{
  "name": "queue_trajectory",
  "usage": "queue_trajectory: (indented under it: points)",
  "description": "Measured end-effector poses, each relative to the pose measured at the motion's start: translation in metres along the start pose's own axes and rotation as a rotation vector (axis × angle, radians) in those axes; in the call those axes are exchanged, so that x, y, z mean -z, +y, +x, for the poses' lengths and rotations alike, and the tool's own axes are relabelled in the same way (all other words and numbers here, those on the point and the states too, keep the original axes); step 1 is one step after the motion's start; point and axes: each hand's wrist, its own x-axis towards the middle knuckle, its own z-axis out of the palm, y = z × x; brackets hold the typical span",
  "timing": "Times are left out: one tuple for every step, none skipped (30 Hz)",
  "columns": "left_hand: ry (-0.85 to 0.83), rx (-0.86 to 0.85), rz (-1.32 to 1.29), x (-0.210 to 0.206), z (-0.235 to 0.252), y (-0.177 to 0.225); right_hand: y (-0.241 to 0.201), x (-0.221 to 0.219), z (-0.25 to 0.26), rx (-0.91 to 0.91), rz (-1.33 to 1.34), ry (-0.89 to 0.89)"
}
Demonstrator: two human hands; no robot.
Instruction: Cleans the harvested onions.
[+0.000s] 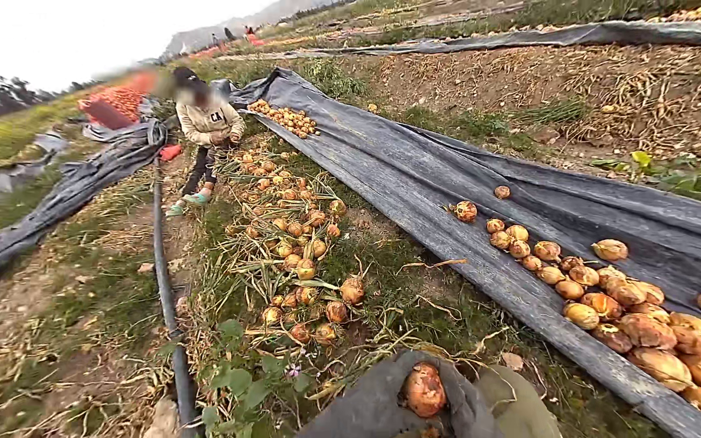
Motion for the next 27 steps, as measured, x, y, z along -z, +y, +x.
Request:
queue_trajectory:
  points:
    - [-0.058, 0.056, -0.048, -0.005, -0.004, -0.001, 0.002, 0.004, -0.004, 0.081, -0.192, -0.008]
    - [-0.112, 0.122, -0.123, -0.012, -0.008, -0.004, 0.009, 0.006, -0.006, 0.210, -0.366, 0.005]
    - [-0.148, 0.176, -0.218, -0.020, -0.011, -0.007, 0.018, 0.008, -0.006, 0.356, -0.481, 0.045]
    - [-0.167, 0.214, -0.340, -0.024, -0.013, -0.009, 0.022, 0.011, -0.004, 0.458, -0.513, 0.094]
    - [-0.175, 0.248, -0.443, -0.025, -0.016, -0.010, 0.021, 0.013, -0.003, 0.503, -0.471, 0.134]
    - [-0.168, 0.281, -0.506, -0.024, -0.018, -0.009, 0.020, 0.016, -0.002, 0.505, -0.370, 0.166]
    - [-0.140, 0.311, -0.527, -0.021, -0.020, -0.006, 0.021, 0.020, -0.002, 0.461, -0.235, 0.180]
    - [-0.108, 0.337, -0.521, -0.017, -0.021, -0.002, 0.024, 0.025, 0.000, 0.403, -0.129, 0.207]
    - [-0.097, 0.351, -0.489, -0.012, -0.020, 0.003, 0.030, 0.030, 0.001, 0.335, -0.069, 0.228]
    - [-0.091, 0.348, -0.451, -0.008, -0.019, 0.010, 0.040, 0.035, 0.002, 0.268, -0.071, 0.224]
    - [-0.074, 0.330, -0.402, -0.006, -0.017, 0.018, 0.050, 0.041, 0.000, 0.187, -0.157, 0.175]
    - [-0.042, 0.296, -0.314, -0.004, -0.015, 0.025, 0.057, 0.047, -0.005, 0.102, -0.275, 0.100]
    - [-0.009, 0.256, -0.177, -0.002, -0.012, 0.034, 0.062, 0.050, -0.011, 0.040, -0.361, 0.008]
    - [0.016, 0.202, -0.026, -0.002, -0.010, 0.041, 0.065, 0.050, -0.015, 0.007, -0.406, -0.072]
    - [0.015, 0.150, 0.107, -0.002, -0.007, 0.047, 0.067, 0.047, -0.018, -0.004, -0.406, -0.115]
    - [-0.019, 0.127, 0.212, -0.005, -0.004, 0.050, 0.067, 0.043, -0.021, -0.030, -0.361, -0.120]
    - [-0.068, 0.130, 0.285, -0.012, 0.000, 0.053, 0.065, 0.038, -0.022, -0.077, -0.258, -0.092]
    - [-0.143, 0.154, 0.330, -0.020, 0.004, 0.056, 0.061, 0.032, -0.023, -0.143, -0.132, -0.043]
    - [-0.229, 0.171, 0.348, -0.027, 0.008, 0.060, 0.050, 0.027, -0.025, -0.245, -0.052, -0.008]
    - [-0.288, 0.144, 0.351, -0.036, 0.011, 0.058, 0.036, 0.024, -0.028, -0.341, -0.001, 0.000]
    - [-0.329, 0.098, 0.349, -0.044, 0.016, 0.054, 0.029, 0.024, -0.031, -0.382, 0.009, 0.015]
    - [-0.349, 0.054, 0.355, -0.051, 0.021, 0.048, 0.025, 0.025, -0.032, -0.386, -0.015, 0.028]
    - [-0.366, 0.055, 0.370, -0.054, 0.025, 0.043, 0.019, 0.028, -0.035, -0.366, -0.072, 0.037]
    - [-0.372, 0.127, 0.395, -0.048, 0.030, 0.043, 0.012, 0.033, -0.035, -0.297, -0.179, 0.044]
    - [-0.355, 0.266, 0.430, -0.034, 0.038, 0.045, 0.018, 0.041, -0.029, -0.157, -0.299, 0.085]
    - [-0.328, 0.444, 0.475, -0.015, 0.049, 0.049, 0.039, 0.053, -0.016, 0.019, -0.420, 0.158]
    - [-0.299, 0.633, 0.490, 0.007, 0.061, 0.053, 0.063, 0.068, 0.002, 0.186, -0.500, 0.250]
